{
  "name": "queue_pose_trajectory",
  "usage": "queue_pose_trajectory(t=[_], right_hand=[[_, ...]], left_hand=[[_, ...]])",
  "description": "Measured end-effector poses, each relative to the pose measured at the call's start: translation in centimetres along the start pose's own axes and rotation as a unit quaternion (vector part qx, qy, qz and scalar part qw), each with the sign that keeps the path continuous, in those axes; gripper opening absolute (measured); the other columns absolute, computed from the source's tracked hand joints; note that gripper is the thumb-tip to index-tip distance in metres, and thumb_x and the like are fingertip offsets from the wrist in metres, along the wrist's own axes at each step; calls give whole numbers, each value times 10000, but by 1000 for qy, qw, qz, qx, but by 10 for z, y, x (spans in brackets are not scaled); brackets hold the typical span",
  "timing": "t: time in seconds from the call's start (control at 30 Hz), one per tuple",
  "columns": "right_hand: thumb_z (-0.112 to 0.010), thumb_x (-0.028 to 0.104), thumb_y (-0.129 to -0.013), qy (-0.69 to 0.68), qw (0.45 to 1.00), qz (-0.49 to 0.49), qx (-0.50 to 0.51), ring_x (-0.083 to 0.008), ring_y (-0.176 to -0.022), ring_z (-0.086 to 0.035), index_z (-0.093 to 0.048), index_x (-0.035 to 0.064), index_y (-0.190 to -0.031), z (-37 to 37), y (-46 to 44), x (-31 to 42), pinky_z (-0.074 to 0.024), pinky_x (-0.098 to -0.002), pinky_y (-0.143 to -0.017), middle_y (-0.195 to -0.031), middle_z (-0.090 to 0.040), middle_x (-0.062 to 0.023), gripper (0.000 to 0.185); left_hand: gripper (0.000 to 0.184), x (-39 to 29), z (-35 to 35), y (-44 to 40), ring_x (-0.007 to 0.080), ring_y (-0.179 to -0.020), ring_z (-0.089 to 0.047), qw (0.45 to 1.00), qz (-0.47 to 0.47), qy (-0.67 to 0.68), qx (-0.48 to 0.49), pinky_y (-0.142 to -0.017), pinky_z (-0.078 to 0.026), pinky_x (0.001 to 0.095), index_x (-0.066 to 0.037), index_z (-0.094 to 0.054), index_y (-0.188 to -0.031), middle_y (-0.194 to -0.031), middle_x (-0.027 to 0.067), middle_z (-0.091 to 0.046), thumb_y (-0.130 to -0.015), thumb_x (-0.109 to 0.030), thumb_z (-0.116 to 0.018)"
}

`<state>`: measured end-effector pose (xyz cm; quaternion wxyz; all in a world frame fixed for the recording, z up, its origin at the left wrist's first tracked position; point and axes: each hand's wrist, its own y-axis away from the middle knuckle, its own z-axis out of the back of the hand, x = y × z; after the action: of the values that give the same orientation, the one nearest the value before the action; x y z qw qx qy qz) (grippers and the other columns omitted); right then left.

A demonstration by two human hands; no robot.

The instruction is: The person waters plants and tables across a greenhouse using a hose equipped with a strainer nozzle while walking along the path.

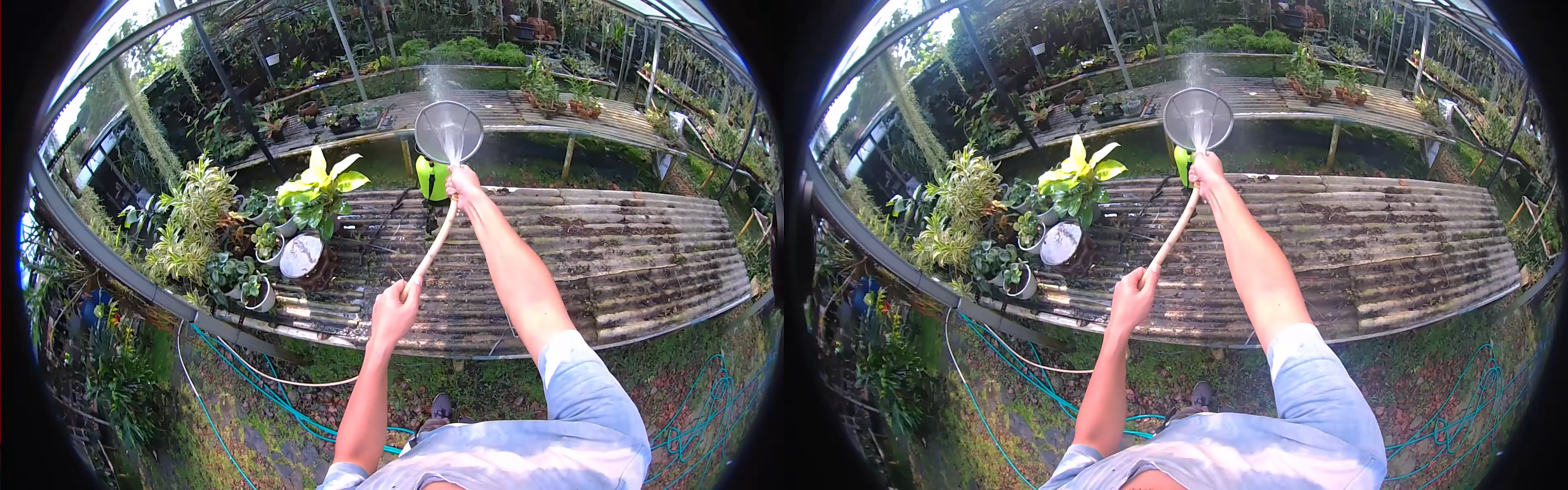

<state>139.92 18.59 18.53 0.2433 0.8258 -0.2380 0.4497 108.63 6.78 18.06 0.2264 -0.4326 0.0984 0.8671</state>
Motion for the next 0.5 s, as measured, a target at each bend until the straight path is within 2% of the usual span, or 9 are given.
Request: queue_pose_trajectory(t=[0.03,0.07,0.1,0.17,0.3,0.33,0.5], right_hand=[[-499,121,-958,-4,1000,5,-7,-55,-458,-354,-432,95,-974,-6,-5,2,-293,-206,-356,-655,-417,7,74],[-441,113,-962,-6,1000,4,-9,-70,-434,-360,-450,76,-998,-10,-8,4,-284,-231,-349,-614,-402,9,53],[-441,112,-961,2,1000,3,0,-70,-434,-358,-450,74,-1002,-12,-11,7,-284,-231,-349,-615,-402,7,56],[-441,110,-959,23,1000,-2,16,-71,-436,-354,-451,72,-1008,-14,-16,11,-284,-230,-349,-619,-404,5,63],[-450,114,-958,32,999,2,6,-70,-433,-338,-442,79,-974,-17,-27,10,-276,-227,-348,-621,-404,0,39],[-506,105,-949,24,1000,-6,0,-52,-446,-350,-439,81,-947,-17,-25,11,-291,-204,-354,-648,-417,9,71],[-503,104,-951,6,1000,-6,13,-50,-436,-335,-441,91,-934,-25,-29,14,-285,-203,-352,-631,-405,16,65]], left_hand=[[488,3,2,-6,180,-531,-438,1000,-11,4,-7,-508,-349,381,-5,-561,-731,-550,78,-477,-959,-436,-570],[494,3,5,-12,122,-525,-376,1000,-23,10,-16,-485,-317,356,2,-543,-714,-535,47,-428,-964,-424,-574],[501,-2,10,-15,134,-519,-378,1000,-20,-2,-11,-486,-317,366,1,-539,-708,-530,58,-436,-963,-429,-572],[498,-4,14,-21,351,-571,-562,999,-16,-25,13,-560,-408,448,-10,-579,-747,-606,178,-572,-953,-463,-545],[491,-5,19,-27,370,-591,-565,1000,-9,-6,19,-576,-417,457,-13,-590,-767,-620,186,-579,-949,-467,-547],[492,-6,22,-27,381,-604,-575,1000,-17,-9,16,-584,-424,462,-12,-594,-773,-631,194,-587,-949,-469,-544],[493,-6,28,-31,398,-630,-592,1000,-20,-14,15,-602,-438,470,-16,-601,-775,-650,202,-604,-947,-475,-544]])
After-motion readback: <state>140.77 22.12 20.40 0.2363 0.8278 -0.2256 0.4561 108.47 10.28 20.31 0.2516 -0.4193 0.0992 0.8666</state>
